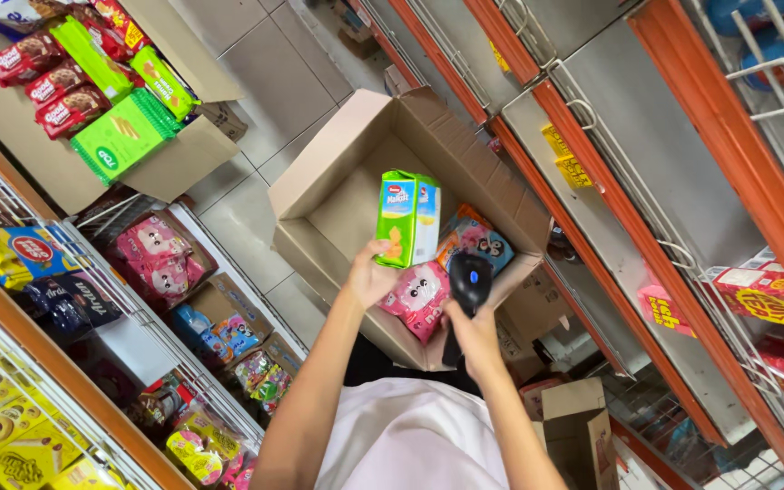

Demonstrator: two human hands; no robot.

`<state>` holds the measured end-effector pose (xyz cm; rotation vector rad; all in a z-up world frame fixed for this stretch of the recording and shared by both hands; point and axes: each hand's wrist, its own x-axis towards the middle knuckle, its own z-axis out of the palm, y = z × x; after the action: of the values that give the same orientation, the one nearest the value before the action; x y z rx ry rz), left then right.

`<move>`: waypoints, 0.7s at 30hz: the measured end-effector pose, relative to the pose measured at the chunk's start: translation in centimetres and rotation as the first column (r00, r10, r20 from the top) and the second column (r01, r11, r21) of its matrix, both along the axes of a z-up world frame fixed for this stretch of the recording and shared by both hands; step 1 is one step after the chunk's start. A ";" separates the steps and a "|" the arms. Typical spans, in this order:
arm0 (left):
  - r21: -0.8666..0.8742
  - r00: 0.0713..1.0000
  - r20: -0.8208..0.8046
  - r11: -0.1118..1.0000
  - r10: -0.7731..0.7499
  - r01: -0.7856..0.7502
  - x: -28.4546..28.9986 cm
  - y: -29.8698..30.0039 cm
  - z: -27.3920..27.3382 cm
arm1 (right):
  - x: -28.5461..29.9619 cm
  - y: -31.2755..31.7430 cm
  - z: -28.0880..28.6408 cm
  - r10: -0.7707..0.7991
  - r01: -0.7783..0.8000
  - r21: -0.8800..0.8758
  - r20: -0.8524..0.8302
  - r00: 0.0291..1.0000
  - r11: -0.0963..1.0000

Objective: The person takes various snack and candy packages from a box and the shelves, scans them with a handheld scanner, and places them into cardboard boxes.

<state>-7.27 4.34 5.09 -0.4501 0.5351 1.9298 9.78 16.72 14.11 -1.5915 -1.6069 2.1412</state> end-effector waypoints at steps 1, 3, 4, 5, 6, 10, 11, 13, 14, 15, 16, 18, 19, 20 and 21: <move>-0.001 1.000 -0.002 1.000 0.008 -0.008 0.2 -0.5 -0.1 | 0.1 0.8 -1.3 0.008 -0.008 -0.001 -0.002 1.000 1.000; 0.013 0.993 -0.101 0.998 0.063 -0.062 0.4 -1.4 -0.2 | -0.3 2.3 -3.6 0.122 -0.126 0.272 0.032 0.992 0.954; 0.011 0.992 -0.104 0.997 0.071 -0.071 0.5 -2.0 0.0 | -0.5 2.7 -4.5 0.131 -0.134 0.271 0.028 0.991 0.953; 0.006 0.990 -0.102 0.996 0.093 -0.093 0.7 -2.8 0.4 | -0.6 3.0 -5.2 0.231 -0.239 0.357 0.066 0.971 0.903; 0.000 0.988 -0.100 0.993 0.114 -0.115 0.9 -3.3 0.8 | -0.7 3.3 -5.9 0.324 -0.339 0.437 0.113 0.939 0.833; -0.051 0.954 -0.223 0.975 0.200 -0.217 1.9 -5.5 3.5 | -1.1 3.6 -8.8 0.645 -0.558 0.699 0.181 0.742 0.446; -0.129 0.938 -0.283 0.961 0.199 -0.243 2.4 -6.0 4.1 | -0.9 3.5 -9.5 0.754 -0.700 0.658 0.300 0.584 0.280; -0.209 0.916 -0.344 0.934 0.207 -0.289 3.1 -6.8 4.9 | -0.4 3.2 -11.3 0.830 -0.800 0.594 0.404 0.384 0.080; -0.241 0.910 -0.352 0.918 0.220 -0.315 3.5 -7.3 5.1 | -0.3 2.8 -12.4 0.834 -0.843 0.531 0.500 0.234 -0.082; -0.274 0.904 -0.355 0.899 0.237 -0.343 4.2 -7.8 5.2 | 0.2 2.5 -13.4 0.808 -0.859 0.449 0.584 0.073 -0.247; -0.277 0.900 -0.354 0.890 0.255 -0.361 5.0 -8.4 5.3 | 0.9 2.3 -14.1 0.812 -0.854 0.448 0.582 0.055 -0.264; -0.341 0.879 -0.414 0.855 0.236 -0.390 5.9 -9.2 5.4 | 1.6 2.2 -15.1 0.794 -0.809 0.480 0.608 0.027 -0.340; -0.338 0.869 -0.419 0.844 0.262 -0.417 6.5 -9.6 5.5 | 1.8 2.2 -15.1 0.794 -0.796 0.485 0.607 0.008 -0.363; -0.367 0.858 -0.448 0.824 0.250 -0.432 7.2 -9.8 5.7 | 1.9 2.0 -14.9 0.789 -0.812 0.465 0.614 0.010 -0.352; -0.396 0.847 -0.478 0.803 0.234 -0.445 7.7 -10.1 6.0 | 1.8 1.6 -14.6 0.785 -0.827 0.448 0.620 0.014 -0.339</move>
<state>0.44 -5.78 11.07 -0.4928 1.3276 2.2516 11.55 18.33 -0.47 0.2174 -3.6260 0.6689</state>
